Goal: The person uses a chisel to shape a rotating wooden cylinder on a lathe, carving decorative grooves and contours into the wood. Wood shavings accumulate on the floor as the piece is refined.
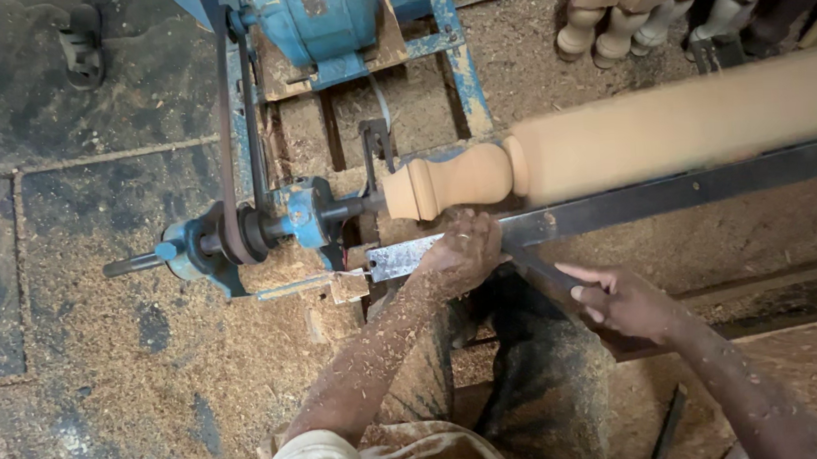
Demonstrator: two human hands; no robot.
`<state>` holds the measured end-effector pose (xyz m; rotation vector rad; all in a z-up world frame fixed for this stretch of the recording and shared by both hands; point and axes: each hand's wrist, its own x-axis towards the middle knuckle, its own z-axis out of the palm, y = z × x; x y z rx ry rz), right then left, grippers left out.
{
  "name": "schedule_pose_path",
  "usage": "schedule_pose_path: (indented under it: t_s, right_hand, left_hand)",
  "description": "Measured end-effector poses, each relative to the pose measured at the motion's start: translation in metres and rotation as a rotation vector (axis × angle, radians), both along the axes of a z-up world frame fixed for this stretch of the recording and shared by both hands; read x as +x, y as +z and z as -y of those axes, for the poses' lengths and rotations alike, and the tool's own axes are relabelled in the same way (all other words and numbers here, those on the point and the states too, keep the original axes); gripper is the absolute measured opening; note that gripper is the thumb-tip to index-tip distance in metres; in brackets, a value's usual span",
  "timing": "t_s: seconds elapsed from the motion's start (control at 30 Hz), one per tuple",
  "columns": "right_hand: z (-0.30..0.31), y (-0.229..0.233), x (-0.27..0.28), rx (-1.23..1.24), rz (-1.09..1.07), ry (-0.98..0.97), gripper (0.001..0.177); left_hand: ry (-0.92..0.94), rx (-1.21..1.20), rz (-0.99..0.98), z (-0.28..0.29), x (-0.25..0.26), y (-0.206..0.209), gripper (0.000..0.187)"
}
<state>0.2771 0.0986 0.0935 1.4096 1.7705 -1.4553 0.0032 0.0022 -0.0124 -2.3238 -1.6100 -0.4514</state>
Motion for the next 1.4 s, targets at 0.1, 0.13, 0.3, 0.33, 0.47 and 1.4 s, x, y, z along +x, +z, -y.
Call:
schedule_pose_path:
  t_s: [0.1, 0.13, 0.3, 0.33, 0.47, 1.4]
  right_hand:
    - [-0.011, 0.0, 0.0, -0.031, 0.036, -0.009, 0.056]
    - [-0.016, 0.001, -0.001, -0.034, 0.052, -0.001, 0.057]
    - [-0.04, -0.001, -0.004, -0.11, -0.004, 0.014, 0.054]
    - [-0.045, -0.001, -0.005, -0.116, -0.012, 0.034, 0.056]
    - [-0.047, 0.003, -0.006, -0.143, -0.026, 0.024, 0.051]
    - [0.155, -0.048, 0.001, 0.083, -0.454, -0.741, 0.059]
  left_hand:
    - [0.039, -0.013, 0.028, 0.003, 0.003, 0.005, 0.064]
    - [0.048, -0.001, 0.041, 0.003, 0.002, 0.006, 0.064]
    - [0.055, 0.14, 0.045, 0.007, -0.001, 0.011, 0.063]
    - [0.049, 0.139, 0.049, 0.007, -0.001, 0.012, 0.063]
    - [0.063, 0.065, 0.093, 0.006, 0.001, 0.017, 0.063]
    - [-0.241, -0.147, -0.061, -0.012, 0.01, -0.002, 0.05]
